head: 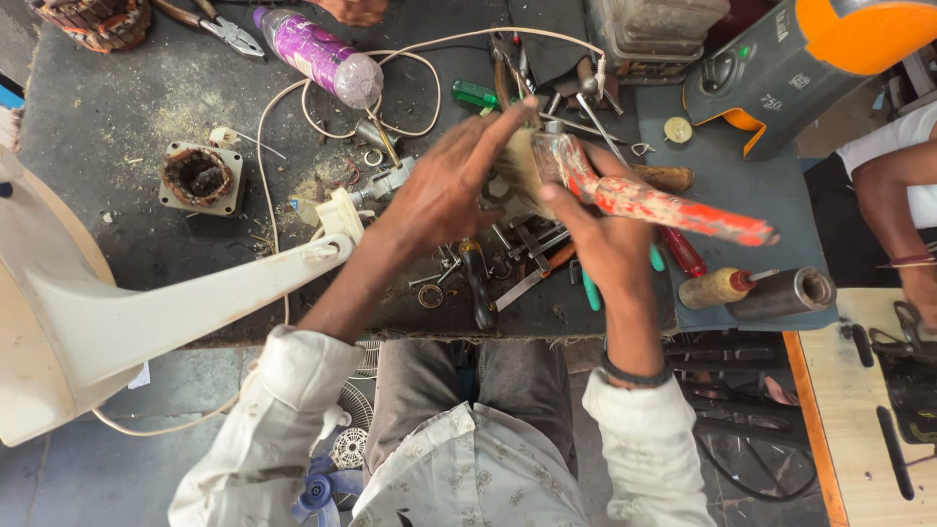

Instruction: The person cleans a small motor component with a brush, then uses a screwdriver to tighten screws on the component. The person handles the motor and tools on a cluttered workbench.

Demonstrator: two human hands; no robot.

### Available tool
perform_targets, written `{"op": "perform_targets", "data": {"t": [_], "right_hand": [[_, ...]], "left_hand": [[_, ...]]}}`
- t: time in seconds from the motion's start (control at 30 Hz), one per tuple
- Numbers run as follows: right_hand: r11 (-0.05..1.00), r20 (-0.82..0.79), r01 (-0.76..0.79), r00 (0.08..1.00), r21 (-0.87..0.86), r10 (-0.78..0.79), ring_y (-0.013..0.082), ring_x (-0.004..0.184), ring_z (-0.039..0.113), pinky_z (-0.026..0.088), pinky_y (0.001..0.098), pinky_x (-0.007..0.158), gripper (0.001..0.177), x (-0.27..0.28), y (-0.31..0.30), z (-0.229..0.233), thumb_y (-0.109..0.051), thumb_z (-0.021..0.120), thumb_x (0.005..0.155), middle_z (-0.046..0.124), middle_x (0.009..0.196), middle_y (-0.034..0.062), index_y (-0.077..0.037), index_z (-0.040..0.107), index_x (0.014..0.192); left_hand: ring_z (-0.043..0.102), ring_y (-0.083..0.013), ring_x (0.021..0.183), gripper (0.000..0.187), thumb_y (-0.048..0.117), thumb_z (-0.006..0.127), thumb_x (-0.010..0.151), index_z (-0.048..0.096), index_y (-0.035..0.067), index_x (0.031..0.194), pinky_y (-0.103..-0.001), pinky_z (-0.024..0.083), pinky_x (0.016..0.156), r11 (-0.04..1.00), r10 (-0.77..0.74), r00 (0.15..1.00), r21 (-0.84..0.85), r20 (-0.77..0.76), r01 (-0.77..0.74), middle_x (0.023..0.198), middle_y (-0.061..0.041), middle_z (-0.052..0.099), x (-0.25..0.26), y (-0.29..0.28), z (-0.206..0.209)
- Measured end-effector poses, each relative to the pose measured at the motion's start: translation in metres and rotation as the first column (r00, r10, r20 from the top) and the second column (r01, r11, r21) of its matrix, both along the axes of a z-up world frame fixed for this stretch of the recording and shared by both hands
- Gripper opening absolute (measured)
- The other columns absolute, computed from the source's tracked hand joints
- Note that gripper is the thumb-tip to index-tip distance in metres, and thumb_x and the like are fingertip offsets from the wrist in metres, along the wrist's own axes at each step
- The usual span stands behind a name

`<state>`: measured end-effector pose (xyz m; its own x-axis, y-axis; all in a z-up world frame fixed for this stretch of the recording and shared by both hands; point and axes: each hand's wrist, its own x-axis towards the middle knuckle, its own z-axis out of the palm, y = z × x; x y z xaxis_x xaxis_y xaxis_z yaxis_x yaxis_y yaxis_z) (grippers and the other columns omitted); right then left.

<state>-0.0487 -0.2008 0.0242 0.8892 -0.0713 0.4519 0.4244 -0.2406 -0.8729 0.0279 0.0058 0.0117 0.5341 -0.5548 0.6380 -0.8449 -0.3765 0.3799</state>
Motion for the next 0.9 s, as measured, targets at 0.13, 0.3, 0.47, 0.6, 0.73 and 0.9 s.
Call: {"op": "perform_targets", "data": {"t": [0.13,0.3,0.47,0.6,0.73,0.9], "right_hand": [[0.955,0.012,0.018,1.0,-0.297,-0.015,0.0152,0.093,0.072,0.056,0.0308,0.085,0.034,0.025,0.005,0.003,-0.002,0.08,0.086,0.078,0.105,0.0102,0.0,0.074,0.119],[0.924,0.014,0.115,0.993,-0.364,-0.118,0.0147,0.083,0.074,0.056,0.0305,0.076,0.032,0.03,0.002,0.01,-0.002,0.079,0.084,0.08,0.097,0.0086,-0.006,0.078,0.115],[0.868,-0.004,0.015,1.0,-0.496,-0.02,0.0194,0.083,0.076,0.058,0.031,0.075,0.034,0.038,0.016,0.011,-0.004,0.083,0.08,0.08,0.098,0.0105,-0.008,0.079,0.113],[0.845,0.074,0.133,0.991,-0.518,-0.11,0.0207,0.083,0.078,0.059,0.0318,0.073,0.034,0.049,0.013,0.015,-0.002,0.083,0.08,0.079,0.099,0.0128,-0.009,0.08,0.113],[0.866,0.201,0.063,0.979,-0.496,0.044,0.0207,0.088,0.077,0.061,0.0321,0.077,0.03,0.053,0.005,0.012,0.002,0.08,0.083,0.079,0.102,0.0115,-0.007,0.079,0.111],[0.628,0.291,0.2,0.956,-0.752,0.043,0.029,0.078,0.073,0.055,0.041,0.07,0.02,0.053,0.013,0.001,-0.011,0.089,0.082,0.079,0.092,0.0126,-0.004,0.081,0.099]], "left_hand": [[0.058,-0.0428,0.126,0.131,0.018,0.096,0.057,0.015,0.017,0.159,-0.059,0.036,0.11,0.991,0.077,0.994,0.107,0.083,-0.086,0.135,-0.023,0.062,0.015,0.01,0.008],[0.061,-0.0446,0.122,0.133,0.02,0.097,0.065,0.008,0.017,0.163,-0.051,0.048,0.107,0.998,0.03,1.0,0.048,-0.001,-0.03,0.134,-0.025,0.063,0.028,0.017,-0.002],[0.065,-0.0467,0.111,0.137,0.019,0.097,0.059,0.007,0.019,0.162,-0.052,0.053,0.103,0.997,0.029,0.989,0.073,-0.143,-0.019,0.123,-0.024,0.068,0.043,0.009,-0.012],[0.067,-0.0463,0.11,0.136,0.022,0.097,0.063,0.007,0.022,0.164,-0.051,0.054,0.103,0.992,0.072,0.955,0.117,-0.287,-0.04,0.12,-0.024,0.07,0.047,0.013,-0.013],[0.065,-0.0488,0.116,0.133,0.015,0.095,0.065,0.007,0.02,0.164,-0.051,0.054,0.103,0.999,-0.015,0.993,0.035,-0.12,0.02,0.131,-0.028,0.065,0.046,0.015,-0.011],[0.063,-0.0484,0.115,0.134,0.018,0.096,0.058,0.01,0.02,0.161,-0.052,0.052,0.103,0.996,0.015,0.995,0.084,-0.099,-0.007,0.131,-0.026,0.065,0.039,0.011,-0.011]]}}
